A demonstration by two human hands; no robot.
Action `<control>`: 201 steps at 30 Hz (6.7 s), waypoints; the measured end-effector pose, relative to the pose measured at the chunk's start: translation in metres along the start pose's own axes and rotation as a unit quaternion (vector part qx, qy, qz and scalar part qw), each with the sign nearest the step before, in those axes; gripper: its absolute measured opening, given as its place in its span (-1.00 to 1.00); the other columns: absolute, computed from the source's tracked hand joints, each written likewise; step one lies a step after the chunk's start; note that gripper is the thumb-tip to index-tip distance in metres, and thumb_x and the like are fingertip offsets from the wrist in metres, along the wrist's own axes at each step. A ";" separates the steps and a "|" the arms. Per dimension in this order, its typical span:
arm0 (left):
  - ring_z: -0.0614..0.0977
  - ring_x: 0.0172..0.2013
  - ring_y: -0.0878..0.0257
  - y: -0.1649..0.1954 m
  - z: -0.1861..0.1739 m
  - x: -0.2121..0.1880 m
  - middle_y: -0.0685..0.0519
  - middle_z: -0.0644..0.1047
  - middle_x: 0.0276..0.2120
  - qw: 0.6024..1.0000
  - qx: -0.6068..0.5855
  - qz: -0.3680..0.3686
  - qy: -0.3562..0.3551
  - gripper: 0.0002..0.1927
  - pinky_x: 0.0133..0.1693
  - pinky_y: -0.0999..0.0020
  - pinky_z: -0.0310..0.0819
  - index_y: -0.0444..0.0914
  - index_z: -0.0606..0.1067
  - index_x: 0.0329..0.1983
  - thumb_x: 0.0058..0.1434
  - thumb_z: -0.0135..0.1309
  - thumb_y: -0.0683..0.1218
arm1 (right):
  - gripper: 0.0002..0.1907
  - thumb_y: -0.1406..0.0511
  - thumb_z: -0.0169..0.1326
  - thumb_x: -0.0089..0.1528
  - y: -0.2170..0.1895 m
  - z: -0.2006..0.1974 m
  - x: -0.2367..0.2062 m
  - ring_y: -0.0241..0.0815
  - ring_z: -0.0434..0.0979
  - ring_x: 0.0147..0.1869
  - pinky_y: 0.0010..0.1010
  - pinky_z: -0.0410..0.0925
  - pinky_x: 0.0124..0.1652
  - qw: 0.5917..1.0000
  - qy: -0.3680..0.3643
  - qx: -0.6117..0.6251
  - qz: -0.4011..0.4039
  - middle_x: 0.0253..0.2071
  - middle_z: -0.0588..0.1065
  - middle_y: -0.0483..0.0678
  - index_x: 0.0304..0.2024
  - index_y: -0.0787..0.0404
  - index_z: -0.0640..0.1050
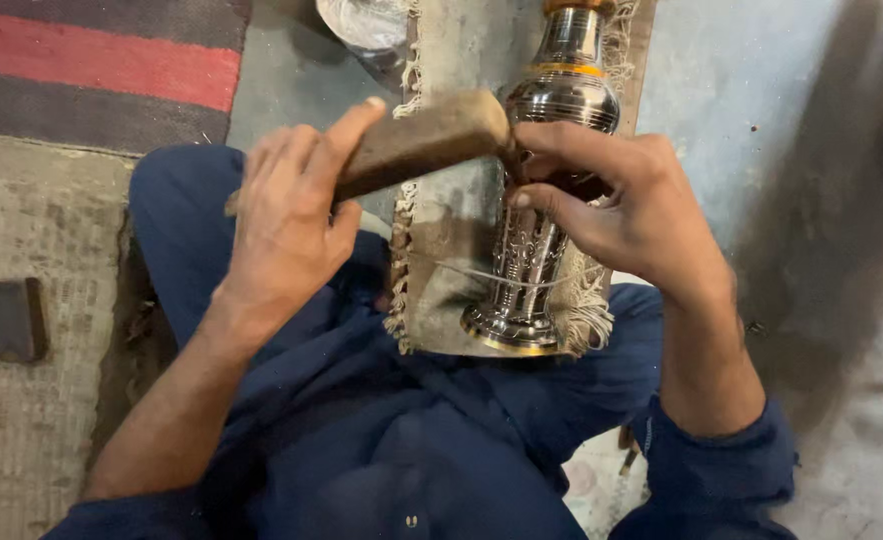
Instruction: The person sits cross-legged on the floor with an engraved metal vase resting on a cloth pad and hammers a small chisel against the vase surface with a wooden mallet, working the decorative pattern. They periodically reposition the chisel and rotate the vase to continue engraving different areas.
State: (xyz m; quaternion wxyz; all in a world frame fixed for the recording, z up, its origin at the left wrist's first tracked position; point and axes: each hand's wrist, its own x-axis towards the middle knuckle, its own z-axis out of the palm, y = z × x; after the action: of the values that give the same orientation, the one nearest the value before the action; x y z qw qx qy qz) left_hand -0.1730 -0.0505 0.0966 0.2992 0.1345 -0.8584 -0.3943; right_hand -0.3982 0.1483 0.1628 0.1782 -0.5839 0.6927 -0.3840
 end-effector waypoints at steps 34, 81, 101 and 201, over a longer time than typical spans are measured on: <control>0.56 -0.09 0.28 -0.004 0.034 0.000 0.01 0.44 -0.11 0.926 -0.377 -0.017 0.008 -0.47 0.22 0.25 0.48 -0.26 0.14 0.39 0.44 -0.04 -0.40 | -0.66 0.59 0.19 0.40 0.032 0.012 -0.027 -0.15 0.70 0.00 -0.42 0.60 0.01 0.965 0.151 0.213 0.005 -0.16 0.60 0.12 0.20 0.42 0.45; 0.55 -0.08 -0.09 0.029 -0.024 0.082 -0.10 0.44 -0.20 0.948 0.225 0.191 -0.115 -0.35 -0.05 -0.07 0.47 -0.07 0.24 0.39 0.29 0.15 -0.31 | -0.58 0.63 0.18 0.27 0.039 0.017 -0.021 -0.09 0.67 0.04 -0.37 0.64 -0.03 0.972 0.163 0.167 -0.036 0.02 0.55 0.18 0.16 0.46 0.43; 0.59 -0.10 -0.18 0.023 -0.026 0.093 -0.16 0.49 -0.21 0.911 0.320 0.237 -0.107 -0.26 -0.04 -0.15 0.47 -0.08 0.25 0.41 0.23 0.16 -0.40 | -0.54 0.66 0.16 0.27 0.036 0.012 -0.025 -0.18 0.68 -0.02 -0.48 0.59 -0.07 0.968 0.154 0.197 0.037 -0.11 0.61 0.12 0.22 0.46 0.44; 0.50 -0.06 -0.12 0.029 -0.004 0.035 -0.11 0.38 -0.15 0.968 0.226 0.113 -0.011 -0.19 0.04 0.02 0.41 -0.14 0.29 0.43 0.12 0.26 -0.36 | -0.57 0.50 0.28 0.24 0.050 -0.026 0.003 -0.19 0.72 -0.02 -0.44 0.60 -0.04 0.991 -0.046 0.093 -0.082 -0.13 0.66 0.01 0.16 0.30 0.54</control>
State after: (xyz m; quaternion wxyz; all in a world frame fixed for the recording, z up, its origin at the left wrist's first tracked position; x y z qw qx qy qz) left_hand -0.1978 -0.0504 0.1350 0.2941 0.0965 -0.9380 -0.1557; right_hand -0.4512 0.1549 0.1428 0.2309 -0.6369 0.5947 -0.4329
